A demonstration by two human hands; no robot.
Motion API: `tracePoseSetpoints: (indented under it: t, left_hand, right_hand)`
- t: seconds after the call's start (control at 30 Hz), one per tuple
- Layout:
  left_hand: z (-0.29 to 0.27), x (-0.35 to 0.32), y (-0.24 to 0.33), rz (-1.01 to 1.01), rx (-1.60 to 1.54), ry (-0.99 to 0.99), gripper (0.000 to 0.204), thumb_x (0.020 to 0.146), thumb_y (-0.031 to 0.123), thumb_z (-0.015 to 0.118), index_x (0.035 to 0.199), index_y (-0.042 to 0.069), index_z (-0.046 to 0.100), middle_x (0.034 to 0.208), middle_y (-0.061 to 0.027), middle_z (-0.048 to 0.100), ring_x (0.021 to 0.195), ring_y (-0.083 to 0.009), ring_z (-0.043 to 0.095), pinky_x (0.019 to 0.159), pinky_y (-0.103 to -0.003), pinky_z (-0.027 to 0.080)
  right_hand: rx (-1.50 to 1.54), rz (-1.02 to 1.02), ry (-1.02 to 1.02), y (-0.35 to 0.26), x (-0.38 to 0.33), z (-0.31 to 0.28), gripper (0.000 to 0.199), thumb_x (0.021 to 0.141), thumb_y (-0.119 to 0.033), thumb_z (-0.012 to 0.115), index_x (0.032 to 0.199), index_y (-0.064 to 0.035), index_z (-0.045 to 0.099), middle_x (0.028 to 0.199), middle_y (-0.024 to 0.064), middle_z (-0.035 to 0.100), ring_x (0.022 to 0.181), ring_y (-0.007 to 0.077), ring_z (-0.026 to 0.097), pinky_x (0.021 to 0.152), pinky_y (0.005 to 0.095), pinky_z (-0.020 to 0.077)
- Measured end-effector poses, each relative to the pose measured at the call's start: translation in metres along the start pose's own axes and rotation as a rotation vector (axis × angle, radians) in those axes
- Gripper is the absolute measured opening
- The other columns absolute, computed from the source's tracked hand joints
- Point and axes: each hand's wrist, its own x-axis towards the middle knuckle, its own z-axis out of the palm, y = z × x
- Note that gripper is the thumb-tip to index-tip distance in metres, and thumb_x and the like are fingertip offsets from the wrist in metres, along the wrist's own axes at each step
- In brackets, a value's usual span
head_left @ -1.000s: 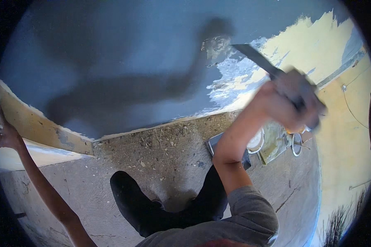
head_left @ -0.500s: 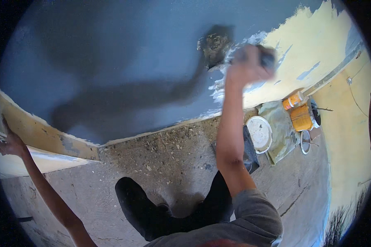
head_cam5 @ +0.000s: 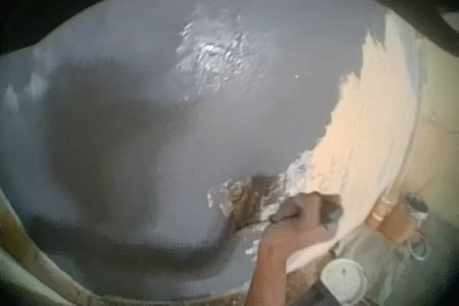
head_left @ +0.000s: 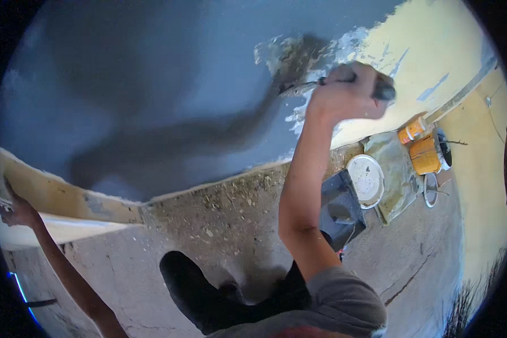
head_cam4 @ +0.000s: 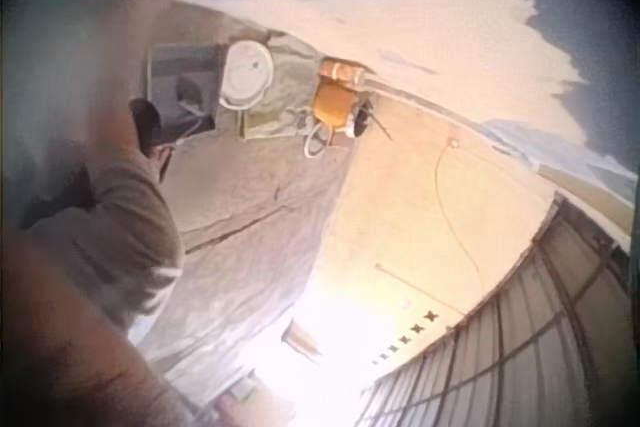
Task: Apply paint and scrape a wall surface using a roller and a putty knife.
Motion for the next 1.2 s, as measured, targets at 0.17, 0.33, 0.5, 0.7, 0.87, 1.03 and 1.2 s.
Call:
tracePoseSetpoints:
  t: [0.17,0.33,0.5,0.7,0.87,1.03,1.2]
  left_hand:
    - [-0.004,-0.004,0.006,-0.095,-0.03,-0.084,0.068,0.077,0.055,0.071,0.124,0.007,0.06,0.114,-0.0344,0.054,0.105,-0.0439,0.058,0.088,-0.056,0.049]
    - [-0.009,-0.003,0.015,-0.2,-0.075,-0.112,0.07,0.076,0.062,0.067,0.12,0.007,0.063,0.115,-0.0298,0.055,0.107,-0.0423,0.056,0.094,-0.056,0.044]
    - [-0.002,0.001,0.009,-0.216,-0.321,-0.133,0.084,0.063,0.065,0.076,0.122,0.007,0.062,0.11,-0.0236,0.053,0.109,-0.0373,0.045,0.093,-0.054,0.04]
    - [0.0,-0.005,0.004,-0.167,-0.031,-0.104,0.077,0.066,0.063,0.076,0.12,0.01,0.063,0.105,-0.0207,0.047,0.106,-0.0368,0.046,0.089,-0.054,0.043]
    - [0.003,-0.003,-0.001,-0.236,-0.083,-0.12,0.078,0.067,0.065,0.075,0.122,0.011,0.062,0.109,-0.0218,0.047,0.111,-0.0375,0.04,0.089,-0.054,0.042]
    - [0.001,0.0,-0.001,-0.2,-0.072,-0.156,0.08,0.066,0.064,0.076,0.123,0.011,0.061,0.112,-0.0219,0.044,0.113,-0.0372,0.037,0.089,-0.055,0.041]
    - [-0.001,-0.003,0.008,-0.252,-0.099,-0.137,0.082,0.064,0.065,0.076,0.123,0.01,0.06,0.112,-0.0201,0.045,0.111,-0.0361,0.037,0.091,-0.054,0.039]
  right_hand:
    - [0.828,0.316,-0.121,-0.081,0.035,-0.016,0.022,0.069,-0.004,0.058,0.06,-0.0075,0.038,0.046,0.0013,0.037,0.037,0.0107,0.035,0.034,0.0241,0.0228]
    - [0.199,0.108,0.077,-0.056,0.034,0.024,0.022,0.068,-0.004,0.05,0.06,-0.0115,0.031,0.044,-0.0004,0.03,0.033,0.0105,0.024,0.033,0.0256,0.0182]
    - [0.351,0.075,-0.125,-0.046,0.06,-0.029,0.014,0.075,-0.012,0.042,0.064,-0.0061,0.047,0.055,0.0043,0.046,0.044,0.0162,0.044,0.04,0.0288,0.0343]
    - [-0.081,0.049,0.029,-0.02,0.018,-0.031,0.011,0.072,-0.011,0.048,0.067,-0.0021,0.052,0.066,0.0098,0.054,0.049,0.0157,0.049,0.042,0.0263,0.0376]
    - [-0.081,0.231,0.285,0.024,0.013,-0.045,0.012,0.067,-0.006,0.054,0.061,-0.0072,0.044,0.056,0.0023,0.042,0.038,0.0139,0.033,0.036,0.0293,0.0273]
    - [-0.15,0.333,0.315,0.067,-0.005,-0.06,0.014,0.066,0.0,0.058,0.066,-0.005,0.045,0.064,0.0026,0.044,0.052,0.0129,0.042,0.047,0.0332,0.0345]
    - [0.001,0.356,0.372,0.053,-0.005,-0.105,0.018,0.067,0.003,0.058,0.066,-0.0057,0.043,0.06,0.0002,0.04,0.049,0.0097,0.035,0.044,0.0305,0.0297]
